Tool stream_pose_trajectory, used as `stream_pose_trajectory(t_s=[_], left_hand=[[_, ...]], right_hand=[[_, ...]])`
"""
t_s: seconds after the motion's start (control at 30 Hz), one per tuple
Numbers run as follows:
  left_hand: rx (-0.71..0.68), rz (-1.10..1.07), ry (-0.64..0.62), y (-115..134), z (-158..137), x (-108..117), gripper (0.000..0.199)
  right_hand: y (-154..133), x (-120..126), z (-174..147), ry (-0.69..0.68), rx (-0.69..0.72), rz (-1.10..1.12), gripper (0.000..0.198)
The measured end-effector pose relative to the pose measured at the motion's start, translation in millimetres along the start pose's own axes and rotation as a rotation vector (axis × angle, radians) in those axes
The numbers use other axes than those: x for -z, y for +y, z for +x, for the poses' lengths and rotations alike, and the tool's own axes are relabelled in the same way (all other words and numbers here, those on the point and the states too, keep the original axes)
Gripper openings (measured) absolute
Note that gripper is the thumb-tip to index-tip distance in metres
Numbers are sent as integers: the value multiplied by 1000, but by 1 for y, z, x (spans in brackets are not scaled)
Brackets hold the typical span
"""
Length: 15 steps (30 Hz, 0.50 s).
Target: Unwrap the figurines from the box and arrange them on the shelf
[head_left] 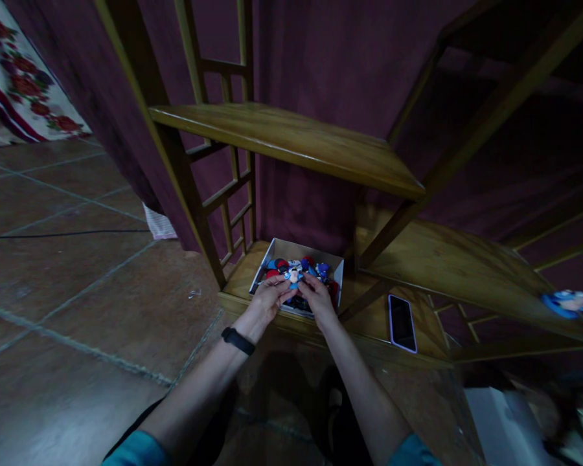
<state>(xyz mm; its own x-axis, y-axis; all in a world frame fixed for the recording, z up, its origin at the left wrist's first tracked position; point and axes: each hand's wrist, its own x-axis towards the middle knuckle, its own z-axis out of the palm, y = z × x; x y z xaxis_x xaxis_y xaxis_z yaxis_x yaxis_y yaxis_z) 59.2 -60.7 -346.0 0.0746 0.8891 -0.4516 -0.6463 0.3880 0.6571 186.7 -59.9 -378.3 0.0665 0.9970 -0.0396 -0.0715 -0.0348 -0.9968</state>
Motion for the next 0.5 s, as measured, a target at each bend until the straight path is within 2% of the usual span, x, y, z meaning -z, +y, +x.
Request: stream_pose_trajectory(t_s=[0.17, 0.5], left_hand=[[11, -13, 16, 1, 1, 2, 13], [45, -1, -54, 5, 1, 7, 17]], right_hand=[[2, -1, -2, -8, -75, 44, 48], [-8, 2, -3, -16, -66, 37, 46]])
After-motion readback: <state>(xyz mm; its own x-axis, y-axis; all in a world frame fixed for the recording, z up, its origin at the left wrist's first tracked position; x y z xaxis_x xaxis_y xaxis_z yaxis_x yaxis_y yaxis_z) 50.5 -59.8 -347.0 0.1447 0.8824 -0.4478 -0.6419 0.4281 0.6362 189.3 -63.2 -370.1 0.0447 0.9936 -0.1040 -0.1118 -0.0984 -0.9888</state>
